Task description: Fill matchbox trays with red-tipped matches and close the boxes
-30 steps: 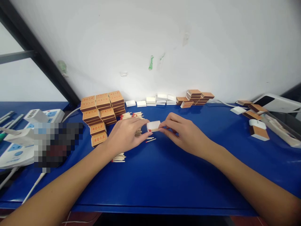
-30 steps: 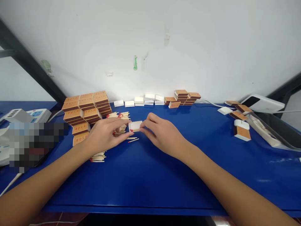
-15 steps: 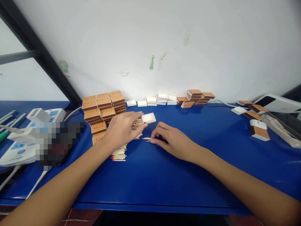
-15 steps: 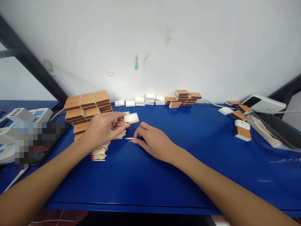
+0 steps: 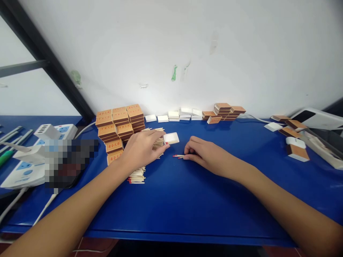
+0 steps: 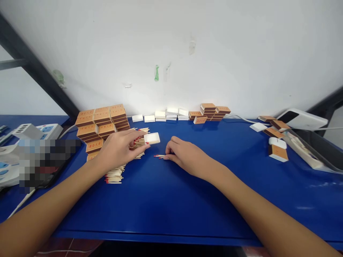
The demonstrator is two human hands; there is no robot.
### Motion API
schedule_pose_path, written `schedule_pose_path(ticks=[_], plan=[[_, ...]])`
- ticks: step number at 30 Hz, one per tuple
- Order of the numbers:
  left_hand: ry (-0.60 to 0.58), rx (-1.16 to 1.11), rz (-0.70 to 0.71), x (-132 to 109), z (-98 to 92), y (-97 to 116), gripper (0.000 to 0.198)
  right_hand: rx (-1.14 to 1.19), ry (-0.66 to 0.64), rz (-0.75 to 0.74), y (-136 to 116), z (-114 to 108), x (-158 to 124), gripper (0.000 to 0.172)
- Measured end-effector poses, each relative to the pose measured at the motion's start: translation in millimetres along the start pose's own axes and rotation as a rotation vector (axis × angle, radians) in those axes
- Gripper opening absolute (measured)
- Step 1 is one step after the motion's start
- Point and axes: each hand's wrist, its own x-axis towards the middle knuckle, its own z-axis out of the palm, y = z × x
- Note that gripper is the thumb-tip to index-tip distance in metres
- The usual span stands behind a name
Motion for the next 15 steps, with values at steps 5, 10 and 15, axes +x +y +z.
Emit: schedule_pose_path(ticks=[5,10,15], plan=[[-0.010,0.005,0.006,0,0.9,0,0.032,-0.032,-0.059,0.033,6,-7,-3,0.016],[-0.017,0.010,0.010,0,0.2,0,0.031,-0.017,-0.078,0.006,3,-7,-5,0.019],[-0.012,0.008,0.016,0,-0.8,1,0.032,0.005,-0.024,-0.024,-4,-2,-4,0.016]])
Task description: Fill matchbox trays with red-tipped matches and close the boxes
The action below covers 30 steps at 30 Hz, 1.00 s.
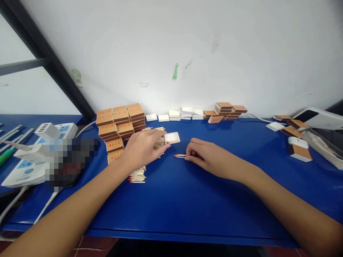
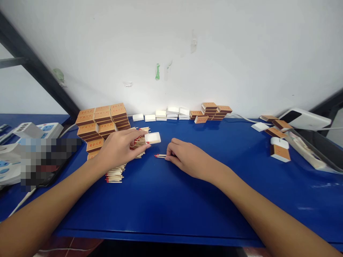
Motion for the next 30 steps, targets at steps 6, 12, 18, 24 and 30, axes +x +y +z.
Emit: schedule_pose_path(ticks=[6,12,18,24,30], plan=[[0.007,0.009,0.007,-1,2.2,-1,0.032,-0.002,0.083,-0.066,2,7,3,0.014],[0.005,0.012,0.018,-1,1.3,-1,0.033,0.004,0.091,-0.090,1,9,5,0.014],[0.006,0.022,0.017,-1,1.9,-1,0.033,0.015,0.084,-0.090,2,9,6,0.014],[-0.005,0.012,0.013,-1,3.9,-1,0.036,0.036,0.092,-0.105,5,11,7,0.016],[-0.015,0.011,0.009,-1,3.7,-1,0.035,0.028,0.092,-0.094,6,14,8,0.017]])
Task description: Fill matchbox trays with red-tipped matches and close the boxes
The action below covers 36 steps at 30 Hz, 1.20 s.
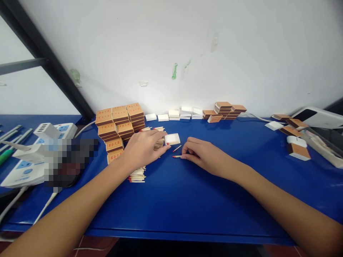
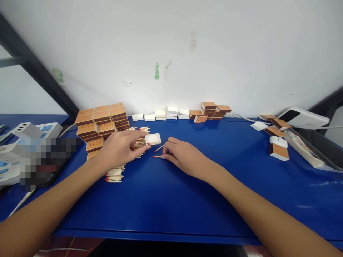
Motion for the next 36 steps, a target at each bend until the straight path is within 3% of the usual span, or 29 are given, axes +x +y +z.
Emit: schedule_pose_path(ticks=[4,10,16,23,31,36], plan=[[-0.006,0.006,0.004,0,0.0,-2,0.035,-0.021,0.028,-0.011,-2,-6,-1,0.018],[-0.025,-0.033,0.054,0,1.0,6,0.033,-0.124,0.283,-0.030,-4,-10,-1,0.014],[0.015,-0.060,0.120,-3,2.9,13,0.033,-0.274,0.287,-0.090,-8,-1,2,0.016],[0.060,-0.017,0.067,1,-5.2,1,0.036,-0.139,0.346,-0.041,-7,-6,1,0.017],[0.108,0.009,-0.028,6,-6.8,-15,0.036,-0.011,0.121,-0.084,15,6,15,0.012],[0.114,0.002,-0.038,6,-5.4,-16,0.036,0.002,0.055,-0.089,-15,10,17,0.015]])
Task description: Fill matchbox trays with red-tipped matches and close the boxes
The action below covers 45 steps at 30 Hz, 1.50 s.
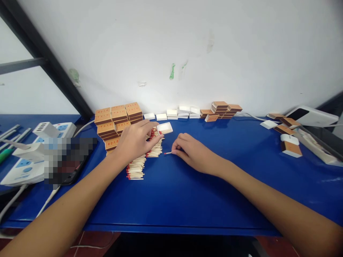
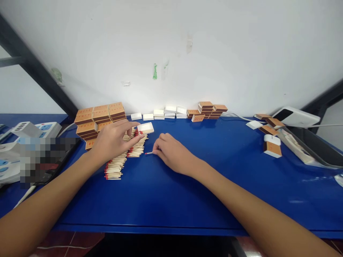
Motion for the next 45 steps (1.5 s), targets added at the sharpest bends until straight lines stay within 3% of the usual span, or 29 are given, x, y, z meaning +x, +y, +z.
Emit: schedule_pose_path(ticks=[6,12,22,38,42,45], plan=[[0.015,0.012,-0.015,0,-2.8,-1,0.034,-0.121,0.065,-0.023,-43,30,12,0.013],[0.028,0.012,-0.018,0,-2.1,1,0.034,-0.133,0.153,-0.046,-41,48,18,0.011],[0.009,0.026,-0.027,0,-3.0,1,0.033,-0.063,0.190,-0.045,-35,49,19,0.009],[-0.016,0.020,0.009,-1,-1.7,-3,0.033,-0.226,0.108,-0.081,-33,36,16,0.011],[-0.062,0.024,0.003,-1,-2.6,-1,0.030,-0.141,0.121,-0.097,-27,28,11,0.005],[-0.073,0.029,0.003,-1,-2.2,-1,0.030,-0.048,0.082,-0.166,-22,27,12,0.012]])
